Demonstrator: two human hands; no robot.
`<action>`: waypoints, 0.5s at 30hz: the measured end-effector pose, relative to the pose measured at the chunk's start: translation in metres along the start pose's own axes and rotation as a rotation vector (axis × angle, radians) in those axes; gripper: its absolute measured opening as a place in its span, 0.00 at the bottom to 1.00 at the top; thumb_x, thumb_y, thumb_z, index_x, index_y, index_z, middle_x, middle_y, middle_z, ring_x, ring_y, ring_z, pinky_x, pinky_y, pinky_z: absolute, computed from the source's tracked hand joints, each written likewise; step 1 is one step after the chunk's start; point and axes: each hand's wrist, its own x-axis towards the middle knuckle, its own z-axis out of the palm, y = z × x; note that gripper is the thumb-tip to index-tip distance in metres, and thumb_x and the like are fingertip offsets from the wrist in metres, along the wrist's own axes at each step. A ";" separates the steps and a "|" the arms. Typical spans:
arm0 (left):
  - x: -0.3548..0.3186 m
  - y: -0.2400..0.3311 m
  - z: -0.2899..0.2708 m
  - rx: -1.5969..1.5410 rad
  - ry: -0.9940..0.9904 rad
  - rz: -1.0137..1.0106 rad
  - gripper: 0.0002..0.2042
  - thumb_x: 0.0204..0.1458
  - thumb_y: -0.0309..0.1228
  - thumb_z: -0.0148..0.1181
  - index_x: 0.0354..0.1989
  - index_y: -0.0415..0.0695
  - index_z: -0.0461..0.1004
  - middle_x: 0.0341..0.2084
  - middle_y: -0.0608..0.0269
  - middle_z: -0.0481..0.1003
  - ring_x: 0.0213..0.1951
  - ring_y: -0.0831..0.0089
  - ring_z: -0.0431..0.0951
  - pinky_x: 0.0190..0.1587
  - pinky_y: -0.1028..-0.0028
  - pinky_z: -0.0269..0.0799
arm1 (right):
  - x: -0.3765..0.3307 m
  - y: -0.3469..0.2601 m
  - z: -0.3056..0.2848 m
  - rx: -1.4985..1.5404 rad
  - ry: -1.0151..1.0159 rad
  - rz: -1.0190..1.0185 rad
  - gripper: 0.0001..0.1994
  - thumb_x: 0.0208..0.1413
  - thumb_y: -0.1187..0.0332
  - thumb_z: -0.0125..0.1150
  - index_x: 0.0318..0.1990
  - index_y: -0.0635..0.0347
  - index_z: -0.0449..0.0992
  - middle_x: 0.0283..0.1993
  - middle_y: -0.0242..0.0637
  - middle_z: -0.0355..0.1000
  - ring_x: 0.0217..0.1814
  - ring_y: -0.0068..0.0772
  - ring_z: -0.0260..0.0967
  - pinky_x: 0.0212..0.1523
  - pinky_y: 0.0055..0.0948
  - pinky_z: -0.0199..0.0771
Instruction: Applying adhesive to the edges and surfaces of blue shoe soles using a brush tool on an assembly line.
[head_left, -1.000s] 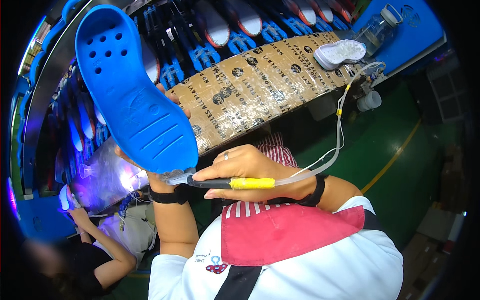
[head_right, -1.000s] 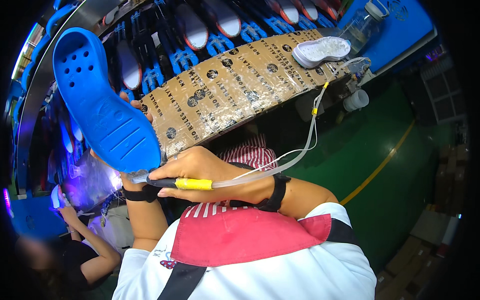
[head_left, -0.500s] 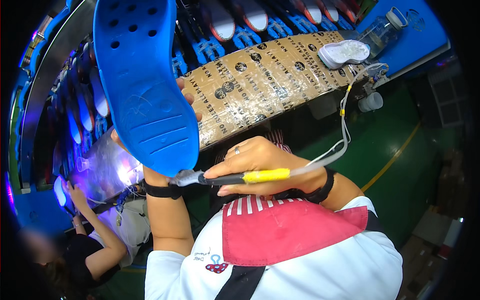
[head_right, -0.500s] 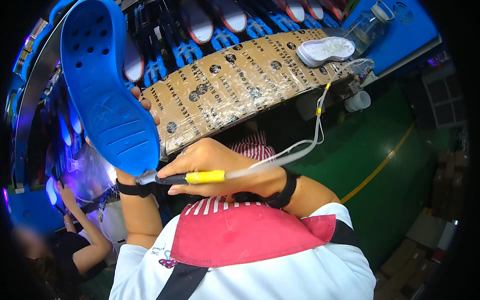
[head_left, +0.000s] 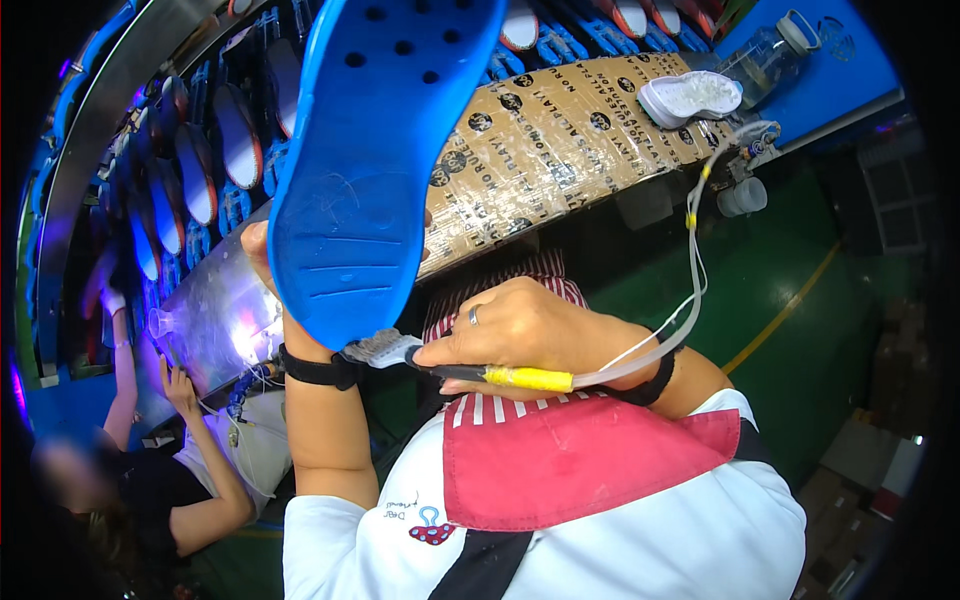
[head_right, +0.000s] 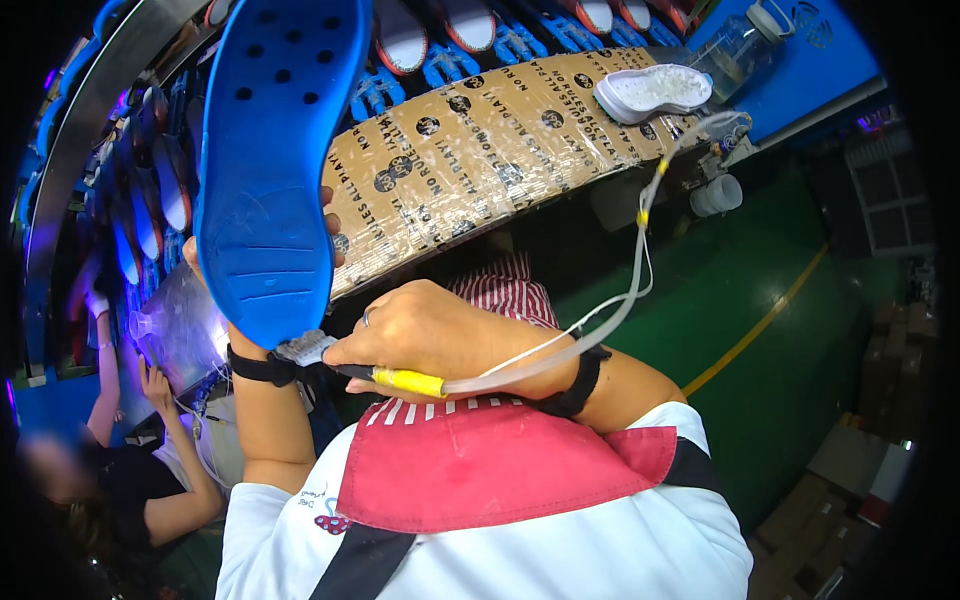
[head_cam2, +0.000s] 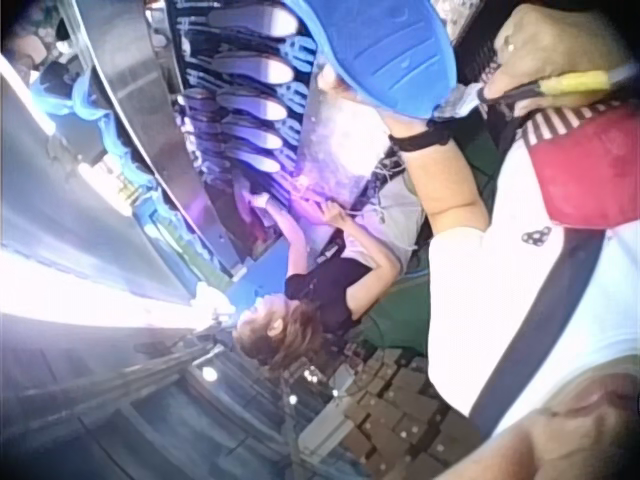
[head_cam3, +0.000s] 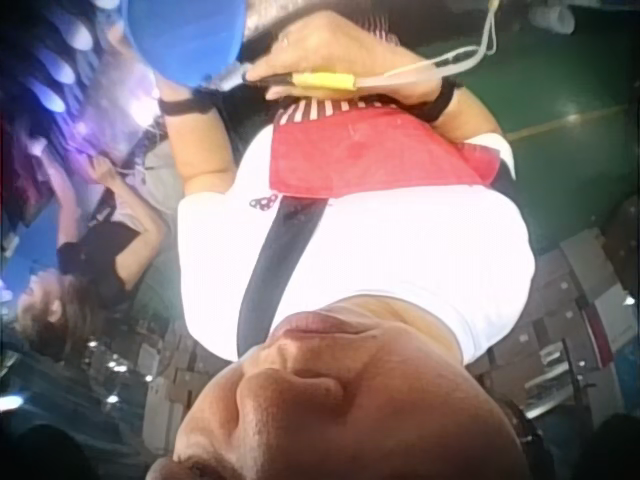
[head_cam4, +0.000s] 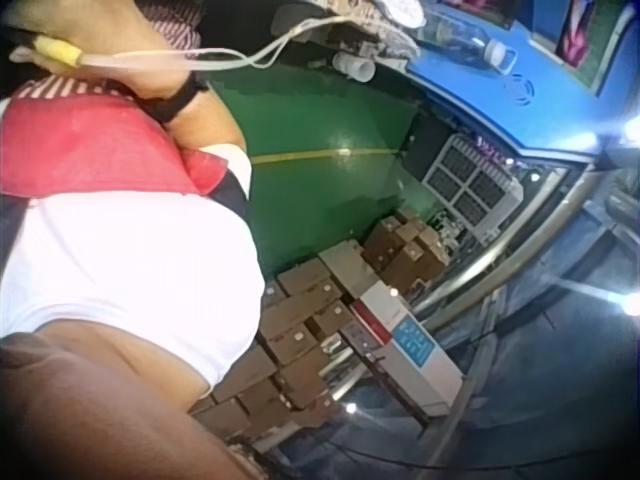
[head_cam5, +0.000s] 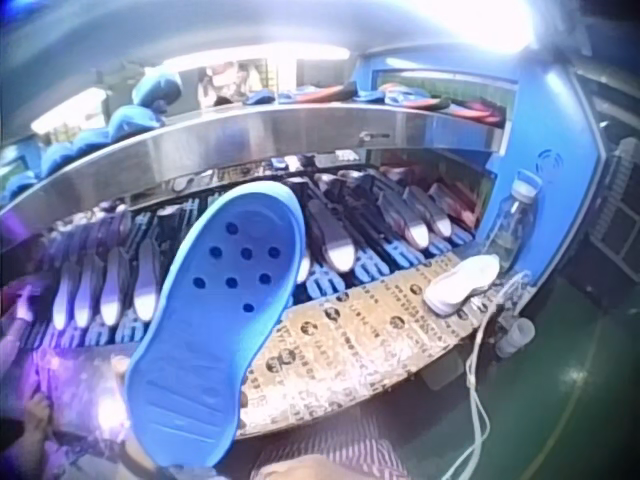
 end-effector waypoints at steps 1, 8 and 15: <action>-0.002 0.000 -0.005 -0.014 0.056 0.021 0.49 0.43 0.65 0.53 0.63 0.34 0.53 0.54 0.37 0.64 0.48 0.45 0.73 0.44 0.50 0.76 | 0.001 -0.001 -0.006 0.058 -0.070 0.005 0.12 0.49 0.63 0.64 0.40 0.56 0.76 0.23 0.38 0.72 0.26 0.39 0.71 0.29 0.32 0.71; 0.004 -0.001 0.003 -0.029 0.071 -0.200 0.37 0.49 0.56 0.44 0.58 0.35 0.62 0.47 0.41 0.71 0.40 0.49 0.78 0.44 0.54 0.76 | 0.004 0.003 -0.006 -0.009 0.083 -0.040 0.13 0.45 0.66 0.67 0.40 0.54 0.76 0.22 0.36 0.68 0.23 0.37 0.68 0.25 0.31 0.68; 0.001 -0.002 -0.014 -0.017 0.212 -0.386 0.26 0.52 0.47 0.45 0.54 0.42 0.68 0.48 0.49 0.73 0.45 0.57 0.76 0.51 0.62 0.72 | 0.001 -0.003 -0.015 0.010 -0.194 -0.015 0.10 0.47 0.66 0.65 0.38 0.55 0.76 0.22 0.37 0.69 0.26 0.40 0.71 0.28 0.34 0.71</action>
